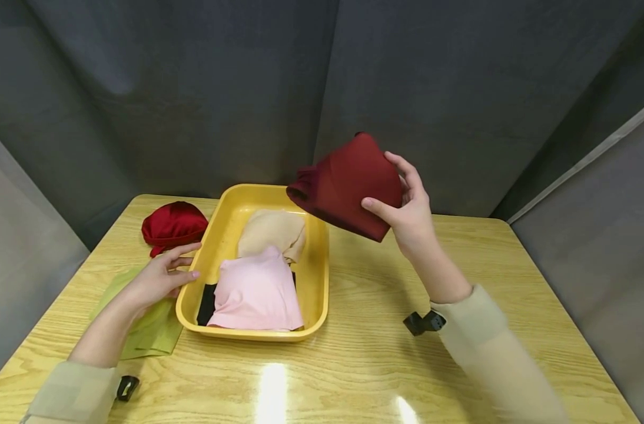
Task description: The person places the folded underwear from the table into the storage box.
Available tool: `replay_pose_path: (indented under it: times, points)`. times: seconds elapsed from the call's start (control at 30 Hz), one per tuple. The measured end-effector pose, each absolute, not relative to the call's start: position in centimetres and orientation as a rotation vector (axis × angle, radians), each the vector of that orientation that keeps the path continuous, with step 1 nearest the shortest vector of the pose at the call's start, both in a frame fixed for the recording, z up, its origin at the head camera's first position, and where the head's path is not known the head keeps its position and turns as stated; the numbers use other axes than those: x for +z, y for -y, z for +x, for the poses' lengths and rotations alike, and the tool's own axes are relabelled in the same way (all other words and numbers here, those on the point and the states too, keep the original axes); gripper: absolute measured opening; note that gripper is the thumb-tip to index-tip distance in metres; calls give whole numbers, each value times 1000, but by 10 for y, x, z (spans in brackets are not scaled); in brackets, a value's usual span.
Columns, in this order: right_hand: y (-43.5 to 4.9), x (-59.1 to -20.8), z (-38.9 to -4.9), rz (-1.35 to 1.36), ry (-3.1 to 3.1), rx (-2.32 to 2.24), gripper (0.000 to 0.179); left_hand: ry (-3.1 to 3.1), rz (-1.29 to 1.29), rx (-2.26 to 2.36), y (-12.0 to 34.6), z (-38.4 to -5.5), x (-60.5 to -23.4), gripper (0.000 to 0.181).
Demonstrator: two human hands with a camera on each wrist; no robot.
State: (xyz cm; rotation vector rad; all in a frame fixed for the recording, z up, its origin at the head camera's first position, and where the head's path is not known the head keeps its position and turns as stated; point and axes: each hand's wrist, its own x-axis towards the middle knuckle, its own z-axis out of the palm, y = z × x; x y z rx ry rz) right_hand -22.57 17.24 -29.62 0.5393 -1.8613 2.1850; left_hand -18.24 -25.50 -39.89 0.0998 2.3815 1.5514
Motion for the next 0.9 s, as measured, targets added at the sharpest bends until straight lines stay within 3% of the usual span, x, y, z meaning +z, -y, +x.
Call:
replay_pose_path:
  times: [0.47, 0.9]
  points:
    - [-138, -313, -253, 618, 1946, 2184, 76, -2362, 94, 1573, 256, -182, -398, 67]
    - [-108, -318, -253, 639, 2040, 2126, 75, -2365, 103, 1574, 253, -182, -398, 67]
